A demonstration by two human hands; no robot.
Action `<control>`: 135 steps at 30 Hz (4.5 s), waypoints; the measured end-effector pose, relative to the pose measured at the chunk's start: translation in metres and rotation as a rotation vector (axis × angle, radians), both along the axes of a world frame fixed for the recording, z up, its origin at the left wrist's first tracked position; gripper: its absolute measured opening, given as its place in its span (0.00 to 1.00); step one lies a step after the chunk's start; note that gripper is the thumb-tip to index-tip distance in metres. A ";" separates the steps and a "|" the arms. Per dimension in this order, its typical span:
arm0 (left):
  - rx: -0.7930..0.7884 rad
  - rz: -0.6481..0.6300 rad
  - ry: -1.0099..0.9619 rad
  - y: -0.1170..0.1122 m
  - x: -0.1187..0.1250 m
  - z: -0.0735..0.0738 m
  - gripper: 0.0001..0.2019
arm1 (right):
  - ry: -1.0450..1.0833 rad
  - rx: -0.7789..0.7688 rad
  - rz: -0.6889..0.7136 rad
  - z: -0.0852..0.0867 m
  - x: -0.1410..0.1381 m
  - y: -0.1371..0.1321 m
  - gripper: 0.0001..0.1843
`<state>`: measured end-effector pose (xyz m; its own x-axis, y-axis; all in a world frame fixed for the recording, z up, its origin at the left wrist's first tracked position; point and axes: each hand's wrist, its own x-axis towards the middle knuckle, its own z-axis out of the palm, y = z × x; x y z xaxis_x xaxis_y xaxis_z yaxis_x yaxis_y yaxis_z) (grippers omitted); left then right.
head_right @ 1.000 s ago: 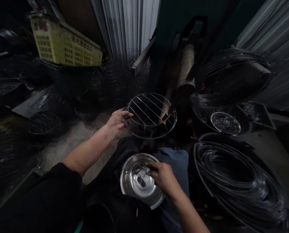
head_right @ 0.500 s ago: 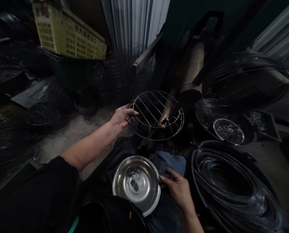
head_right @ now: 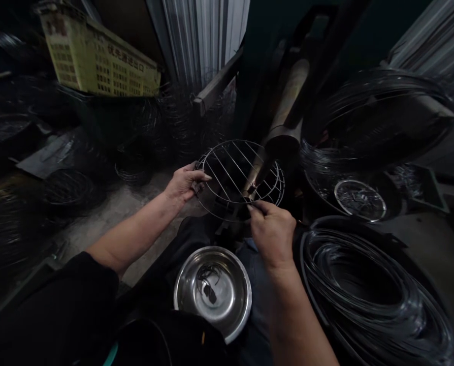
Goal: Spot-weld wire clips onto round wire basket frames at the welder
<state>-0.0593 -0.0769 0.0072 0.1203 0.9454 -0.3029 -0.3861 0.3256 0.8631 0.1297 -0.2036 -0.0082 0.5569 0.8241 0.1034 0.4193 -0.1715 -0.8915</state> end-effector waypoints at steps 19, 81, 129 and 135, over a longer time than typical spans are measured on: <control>-0.079 -0.082 0.022 0.018 0.003 -0.002 0.14 | 0.260 0.244 -0.204 -0.024 -0.038 -0.012 0.16; -0.173 -0.124 0.108 0.073 0.033 -0.013 0.14 | 0.314 0.276 -0.058 -0.012 -0.013 0.007 0.08; 0.076 0.028 -0.056 0.017 0.026 0.001 0.16 | 0.588 0.189 -0.166 0.007 -0.031 0.020 0.14; 0.058 0.015 -0.063 0.016 0.030 0.001 0.16 | 0.607 0.303 -0.224 0.002 -0.040 0.014 0.12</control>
